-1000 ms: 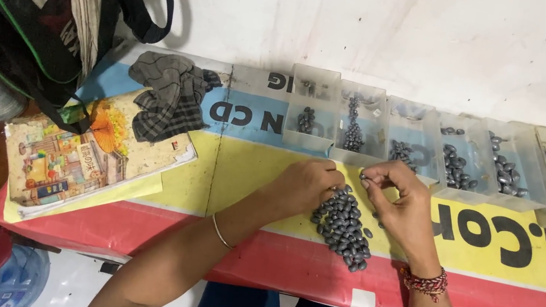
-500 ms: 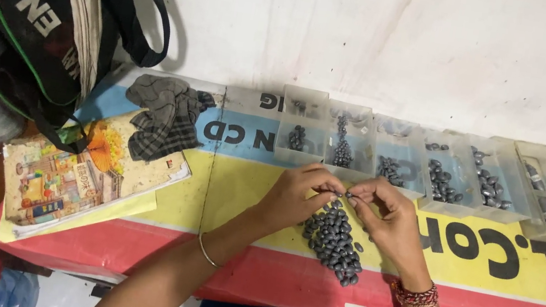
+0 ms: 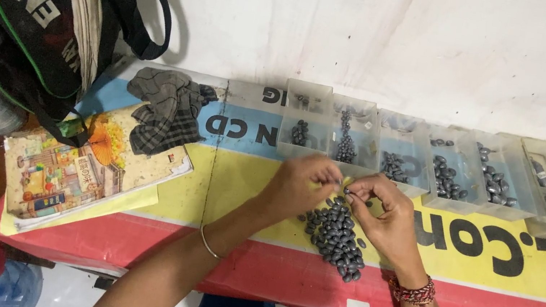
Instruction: Assembling lead fishing weights by threading them individually onto a wire to create a cluster.
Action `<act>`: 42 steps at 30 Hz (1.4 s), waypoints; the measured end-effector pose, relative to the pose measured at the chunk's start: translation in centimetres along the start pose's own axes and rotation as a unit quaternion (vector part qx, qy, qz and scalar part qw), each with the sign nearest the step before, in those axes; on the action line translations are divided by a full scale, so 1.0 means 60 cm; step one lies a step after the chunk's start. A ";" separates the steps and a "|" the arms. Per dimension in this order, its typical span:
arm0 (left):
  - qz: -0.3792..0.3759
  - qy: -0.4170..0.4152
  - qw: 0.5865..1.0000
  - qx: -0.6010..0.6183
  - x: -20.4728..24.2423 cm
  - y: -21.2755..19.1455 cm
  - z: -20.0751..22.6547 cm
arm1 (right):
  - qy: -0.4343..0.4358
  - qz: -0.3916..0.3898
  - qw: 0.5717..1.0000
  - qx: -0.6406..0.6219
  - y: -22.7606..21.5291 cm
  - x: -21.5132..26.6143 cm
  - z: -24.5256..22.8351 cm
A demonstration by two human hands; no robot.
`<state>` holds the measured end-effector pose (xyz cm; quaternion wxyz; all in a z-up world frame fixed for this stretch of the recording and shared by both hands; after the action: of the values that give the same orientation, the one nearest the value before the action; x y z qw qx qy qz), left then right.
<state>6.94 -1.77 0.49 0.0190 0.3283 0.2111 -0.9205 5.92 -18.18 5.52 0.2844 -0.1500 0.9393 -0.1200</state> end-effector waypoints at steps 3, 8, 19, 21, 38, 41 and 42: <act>0.093 0.051 0.980 -0.166 -0.020 -0.042 -0.023 | -0.006 0.010 1.000 0.024 -0.006 -0.001 0.010; 0.017 0.003 0.965 -0.263 -0.016 -0.046 -0.048 | 0.005 0.028 0.998 0.063 -0.017 -0.003 0.004; -0.150 0.112 0.946 -0.264 0.064 0.100 -0.084 | 0.038 -0.011 0.994 0.100 -0.013 -0.007 -0.001; -0.139 0.129 0.922 -0.336 0.065 0.104 -0.082 | 0.051 -0.021 0.993 0.109 -0.010 -0.007 0.003; -0.003 -0.002 1.000 0.013 0.008 0.013 0.011 | 0.065 -0.007 0.996 -0.053 -0.011 0.002 0.000; 0.018 0.040 0.999 -0.024 0.006 0.000 0.034 | 0.053 -0.010 0.996 -0.068 -0.012 0.001 0.001; 0.029 0.066 0.997 -0.034 0.005 -0.007 0.046 | 0.045 -0.015 0.996 -0.074 -0.011 0.001 0.002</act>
<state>4.96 -2.45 2.37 0.0424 0.3936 0.2338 -0.8880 6.09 -18.85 5.61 0.2281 -0.1787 0.9552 -0.0610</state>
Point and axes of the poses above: each hand's wrist, its own x-axis away from the middle knuckle, its own y-axis out of the palm, z = x × y, the point moved 6 cm from there along -x, towards the middle knuckle, and after that the axes turned 9 degrees about -x, right-handed, at the moved point
